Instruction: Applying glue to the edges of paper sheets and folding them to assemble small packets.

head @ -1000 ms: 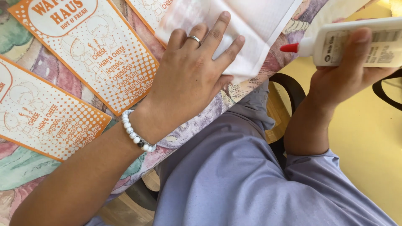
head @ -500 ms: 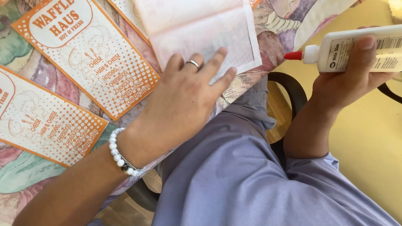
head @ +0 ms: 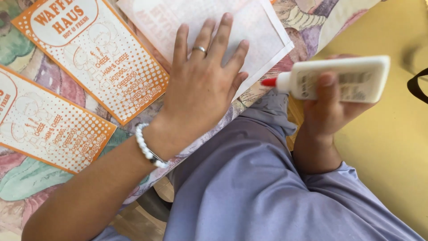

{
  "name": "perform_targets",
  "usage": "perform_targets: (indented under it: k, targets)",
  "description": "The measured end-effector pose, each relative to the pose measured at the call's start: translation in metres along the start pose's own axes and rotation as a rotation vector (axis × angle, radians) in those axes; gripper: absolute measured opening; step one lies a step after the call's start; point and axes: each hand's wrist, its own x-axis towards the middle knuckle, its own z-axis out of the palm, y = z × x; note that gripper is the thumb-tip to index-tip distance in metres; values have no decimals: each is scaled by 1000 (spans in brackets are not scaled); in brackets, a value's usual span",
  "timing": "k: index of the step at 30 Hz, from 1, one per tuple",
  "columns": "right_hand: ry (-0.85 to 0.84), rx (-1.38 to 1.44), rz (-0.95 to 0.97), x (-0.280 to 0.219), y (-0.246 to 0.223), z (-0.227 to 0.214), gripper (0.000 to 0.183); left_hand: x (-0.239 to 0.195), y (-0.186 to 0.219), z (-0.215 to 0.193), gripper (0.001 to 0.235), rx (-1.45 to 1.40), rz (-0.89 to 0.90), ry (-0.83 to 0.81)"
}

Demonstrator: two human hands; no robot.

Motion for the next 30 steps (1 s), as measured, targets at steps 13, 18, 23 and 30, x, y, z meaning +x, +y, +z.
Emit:
perform_targets:
  k: [13, 18, 23, 30]
  targets:
    - [-457, -59, -164, -44, -20, 29, 70, -8, -43, -11, 79, -189, 202, -209]
    - [-318, -69, -221, -31, -9, 31, 57, -8, -47, -9, 87, -149, 229, -233]
    - [-232, -34, -87, -46, -12, 30, 59, -8, -46, -6, 86, -139, 213, -241]
    - [-462, -29, -227, -51, -16, 37, 73, -8, -47, -4, 85, -152, 213, -223]
